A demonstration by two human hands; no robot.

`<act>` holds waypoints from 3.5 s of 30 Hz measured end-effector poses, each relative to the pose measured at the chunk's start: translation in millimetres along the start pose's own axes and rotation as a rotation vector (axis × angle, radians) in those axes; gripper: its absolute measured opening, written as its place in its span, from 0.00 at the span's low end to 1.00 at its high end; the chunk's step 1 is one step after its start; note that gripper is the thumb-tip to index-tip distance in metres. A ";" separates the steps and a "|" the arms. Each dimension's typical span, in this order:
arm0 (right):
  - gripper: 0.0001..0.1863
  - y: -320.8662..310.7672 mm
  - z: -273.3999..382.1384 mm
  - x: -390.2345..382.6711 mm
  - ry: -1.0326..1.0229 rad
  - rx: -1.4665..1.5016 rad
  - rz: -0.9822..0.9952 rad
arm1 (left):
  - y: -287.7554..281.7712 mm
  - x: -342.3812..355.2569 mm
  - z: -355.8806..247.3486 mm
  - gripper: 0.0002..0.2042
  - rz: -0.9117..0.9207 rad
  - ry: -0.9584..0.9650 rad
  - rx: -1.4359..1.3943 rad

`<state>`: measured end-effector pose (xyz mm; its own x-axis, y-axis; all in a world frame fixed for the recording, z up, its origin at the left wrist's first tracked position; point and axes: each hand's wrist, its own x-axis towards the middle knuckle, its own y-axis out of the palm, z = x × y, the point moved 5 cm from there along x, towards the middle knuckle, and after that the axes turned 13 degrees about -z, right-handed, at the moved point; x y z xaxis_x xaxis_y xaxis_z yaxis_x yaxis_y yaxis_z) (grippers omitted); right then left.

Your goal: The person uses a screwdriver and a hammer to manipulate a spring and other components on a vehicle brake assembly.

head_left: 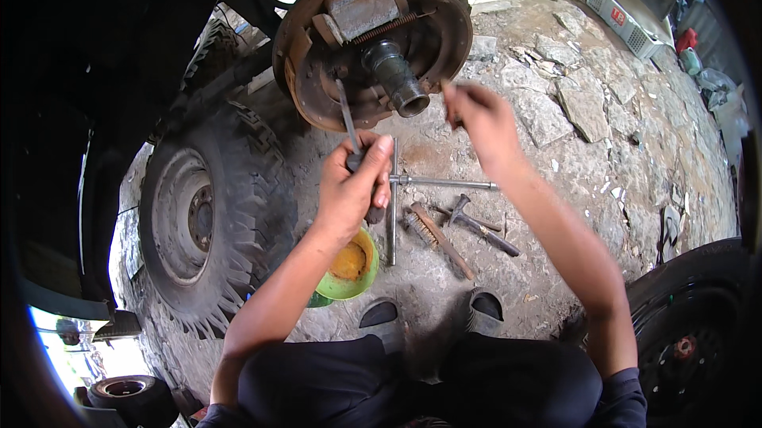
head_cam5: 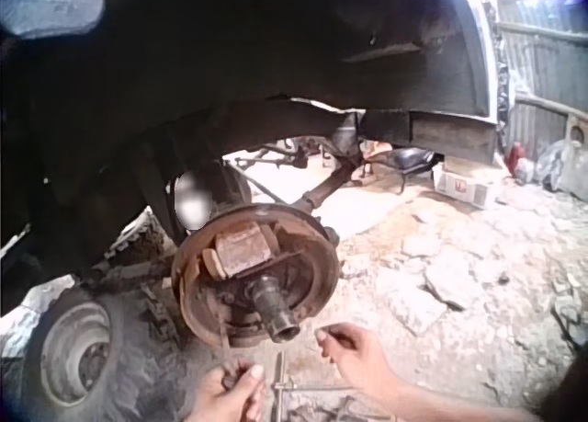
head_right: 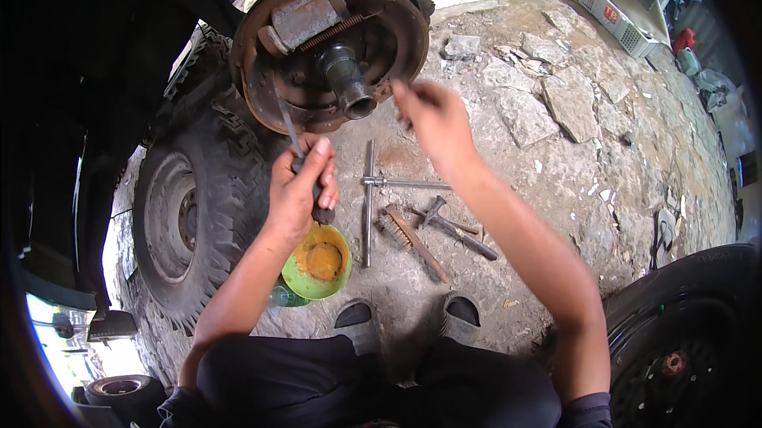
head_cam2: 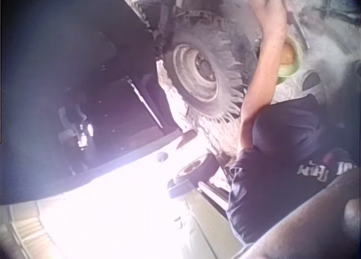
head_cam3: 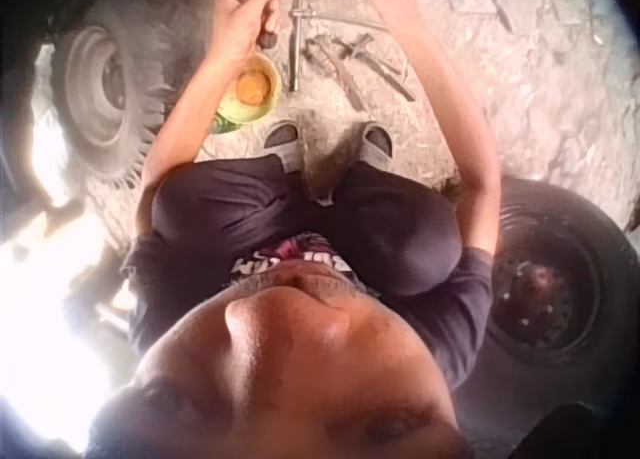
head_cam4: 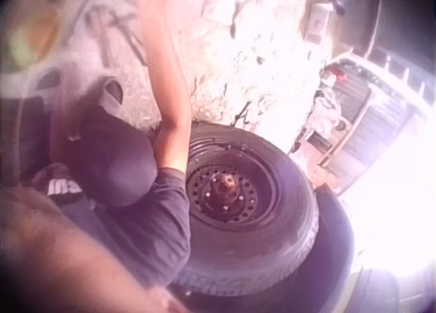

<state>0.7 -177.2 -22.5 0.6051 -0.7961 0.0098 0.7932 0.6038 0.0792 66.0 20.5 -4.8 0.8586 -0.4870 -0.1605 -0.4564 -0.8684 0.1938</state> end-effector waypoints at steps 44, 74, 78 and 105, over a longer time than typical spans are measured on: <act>0.23 -77.0 -196.0 -133.4 -0.408 -0.650 0.191 | -51.4 -17.3 242.0 0.15 0.193 -0.426 0.497; 0.16 14.1 -32.5 27.5 -0.415 -0.112 -0.166 | 25.5 41.1 -155.0 0.21 -0.206 1.427 0.816; 0.15 18.6 -30.1 34.7 -0.437 -0.054 -0.126 | 26.5 56.7 -140.1 0.23 -0.177 1.361 0.927; 0.11 40.3 -32.8 52.2 -0.541 0.119 -0.122 | 13.0 84.6 -131.0 0.26 0.006 1.129 0.405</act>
<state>66.5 -193.1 -51.5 0.3628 -0.7862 0.5003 0.8230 0.5221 0.2237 163.3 -19.8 110.9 0.4841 -0.3101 0.8182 -0.3276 -0.9313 -0.1591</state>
